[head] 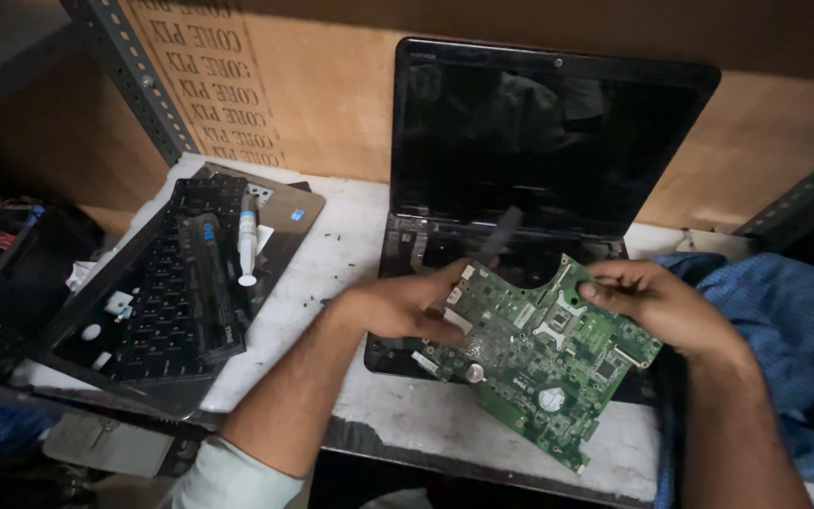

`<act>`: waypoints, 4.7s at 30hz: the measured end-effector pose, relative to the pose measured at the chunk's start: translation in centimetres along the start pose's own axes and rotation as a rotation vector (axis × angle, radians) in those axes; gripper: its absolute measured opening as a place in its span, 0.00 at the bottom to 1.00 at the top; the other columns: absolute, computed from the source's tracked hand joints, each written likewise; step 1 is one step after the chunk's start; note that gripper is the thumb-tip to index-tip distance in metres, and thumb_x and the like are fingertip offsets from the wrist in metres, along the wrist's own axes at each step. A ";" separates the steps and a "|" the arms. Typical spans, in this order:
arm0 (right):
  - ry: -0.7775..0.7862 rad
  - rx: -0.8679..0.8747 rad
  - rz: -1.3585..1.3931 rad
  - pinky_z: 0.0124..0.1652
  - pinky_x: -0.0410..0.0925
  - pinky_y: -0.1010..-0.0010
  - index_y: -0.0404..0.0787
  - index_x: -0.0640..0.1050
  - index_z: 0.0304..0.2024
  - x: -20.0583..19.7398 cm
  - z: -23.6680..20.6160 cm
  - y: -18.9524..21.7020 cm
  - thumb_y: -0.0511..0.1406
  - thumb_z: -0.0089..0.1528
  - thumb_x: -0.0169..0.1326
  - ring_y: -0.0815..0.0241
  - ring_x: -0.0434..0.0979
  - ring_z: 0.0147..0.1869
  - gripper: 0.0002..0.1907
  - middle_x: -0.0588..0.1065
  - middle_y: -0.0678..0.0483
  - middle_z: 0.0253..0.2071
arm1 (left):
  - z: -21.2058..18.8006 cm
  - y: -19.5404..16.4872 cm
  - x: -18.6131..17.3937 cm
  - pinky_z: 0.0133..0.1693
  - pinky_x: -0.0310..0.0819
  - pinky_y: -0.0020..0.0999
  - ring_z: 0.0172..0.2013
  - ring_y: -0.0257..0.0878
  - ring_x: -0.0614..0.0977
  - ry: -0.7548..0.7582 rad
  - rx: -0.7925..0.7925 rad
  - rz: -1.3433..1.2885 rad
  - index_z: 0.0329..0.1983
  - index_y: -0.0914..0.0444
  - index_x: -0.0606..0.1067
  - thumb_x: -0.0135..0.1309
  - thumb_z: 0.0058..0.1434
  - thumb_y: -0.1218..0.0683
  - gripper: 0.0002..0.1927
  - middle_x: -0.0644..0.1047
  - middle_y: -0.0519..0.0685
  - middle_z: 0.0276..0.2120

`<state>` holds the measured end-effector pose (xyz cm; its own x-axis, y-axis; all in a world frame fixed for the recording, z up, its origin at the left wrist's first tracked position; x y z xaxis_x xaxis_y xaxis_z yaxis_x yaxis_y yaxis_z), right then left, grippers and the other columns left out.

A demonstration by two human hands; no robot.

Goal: The person works on a disassembled laptop at a repair bench, using a screwdriver to loosen screws and detach the old motherboard. They lift the motherboard out, set it aside, position a replacement board in the laptop chassis, and drive screws to secure it.

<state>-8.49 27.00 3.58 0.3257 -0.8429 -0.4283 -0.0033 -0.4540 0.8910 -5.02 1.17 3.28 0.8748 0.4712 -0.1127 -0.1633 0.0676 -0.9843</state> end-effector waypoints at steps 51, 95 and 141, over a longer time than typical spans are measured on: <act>-0.124 -0.117 0.088 0.38 0.70 0.76 0.37 0.80 0.50 -0.5 -1.1 1.9 0.42 0.71 0.49 0.68 0.76 0.36 0.17 0.81 0.56 0.36 | 0.6 1.9 -3.3 0.28 0.62 0.22 0.24 0.23 0.73 -0.768 0.032 0.143 0.49 0.65 0.72 0.53 0.70 0.57 0.08 0.82 0.45 0.27; -0.348 -0.360 0.186 0.38 0.71 0.74 0.30 0.83 0.47 -5.9 -5.9 2.3 0.26 0.59 0.63 0.65 0.78 0.37 0.13 0.82 0.51 0.36 | -3.3 -1.6 -7.5 0.17 0.64 0.27 0.17 0.33 0.74 -0.817 0.127 -0.231 0.49 0.66 0.73 0.40 0.71 0.41 0.24 0.78 0.52 0.25; -0.231 -0.163 -0.092 0.40 0.73 0.71 0.41 0.77 0.58 -0.5 -2.8 4.0 0.37 0.64 0.57 0.64 0.78 0.40 0.20 0.79 0.52 0.39 | -0.8 1.2 -4.9 0.52 0.78 0.43 0.48 0.51 0.82 -0.527 0.152 -0.757 0.60 0.69 0.73 0.42 0.45 0.54 0.36 0.79 0.59 0.50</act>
<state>-6.00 26.40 7.78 0.0941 -0.8520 -0.5150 0.1747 -0.4952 0.8511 -9.15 -1.73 2.59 0.4590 0.5903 0.6640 0.2750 0.6162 -0.7380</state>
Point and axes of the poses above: each hand's wrist, its own z-axis towards the middle knuckle, its own x-axis out of the palm, y = z × x, the point moved 8 cm from there along z, towards the middle knuckle
